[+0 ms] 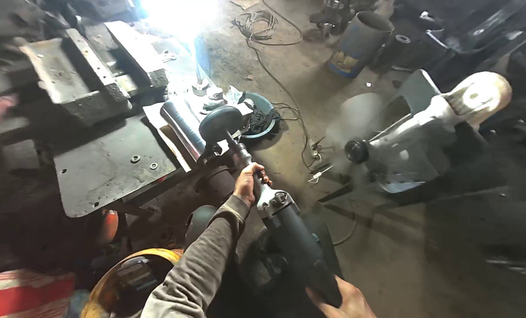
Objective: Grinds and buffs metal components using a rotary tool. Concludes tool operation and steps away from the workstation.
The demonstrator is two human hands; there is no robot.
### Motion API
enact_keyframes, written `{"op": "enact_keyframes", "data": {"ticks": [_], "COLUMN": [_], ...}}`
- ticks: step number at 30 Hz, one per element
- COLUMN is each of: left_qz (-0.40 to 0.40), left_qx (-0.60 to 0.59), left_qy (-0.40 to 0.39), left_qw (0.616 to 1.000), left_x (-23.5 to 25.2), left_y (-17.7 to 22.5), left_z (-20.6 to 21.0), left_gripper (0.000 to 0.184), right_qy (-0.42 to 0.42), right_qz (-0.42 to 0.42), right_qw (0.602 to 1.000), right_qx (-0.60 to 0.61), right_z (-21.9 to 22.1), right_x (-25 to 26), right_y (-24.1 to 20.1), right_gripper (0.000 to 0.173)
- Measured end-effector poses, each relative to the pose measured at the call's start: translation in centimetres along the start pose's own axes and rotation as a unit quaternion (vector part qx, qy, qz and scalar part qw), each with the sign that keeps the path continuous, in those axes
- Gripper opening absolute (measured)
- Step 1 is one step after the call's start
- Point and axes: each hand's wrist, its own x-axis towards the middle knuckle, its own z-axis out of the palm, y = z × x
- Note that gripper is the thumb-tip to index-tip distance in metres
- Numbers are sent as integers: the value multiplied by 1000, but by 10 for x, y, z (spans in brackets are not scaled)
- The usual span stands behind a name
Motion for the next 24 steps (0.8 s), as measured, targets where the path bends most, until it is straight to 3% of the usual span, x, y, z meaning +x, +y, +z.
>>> {"op": "enact_keyframes", "data": {"ticks": [12, 24], "left_qz": [73, 115], "left_qx": [-43, -172], "left_qy": [-48, -56], "left_qw": [995, 977], "left_x": [-32, -55], "left_y": [15, 19], "left_z": [-25, -64], "left_gripper": [20, 26], "right_qy": [-11, -59], "right_qz": [-20, -23], "right_qw": [998, 992], "right_qx": [-55, -112], "right_z": [3, 8], "right_x": [-11, -9], "right_y": [-11, -22], "right_gripper": [55, 55]}}
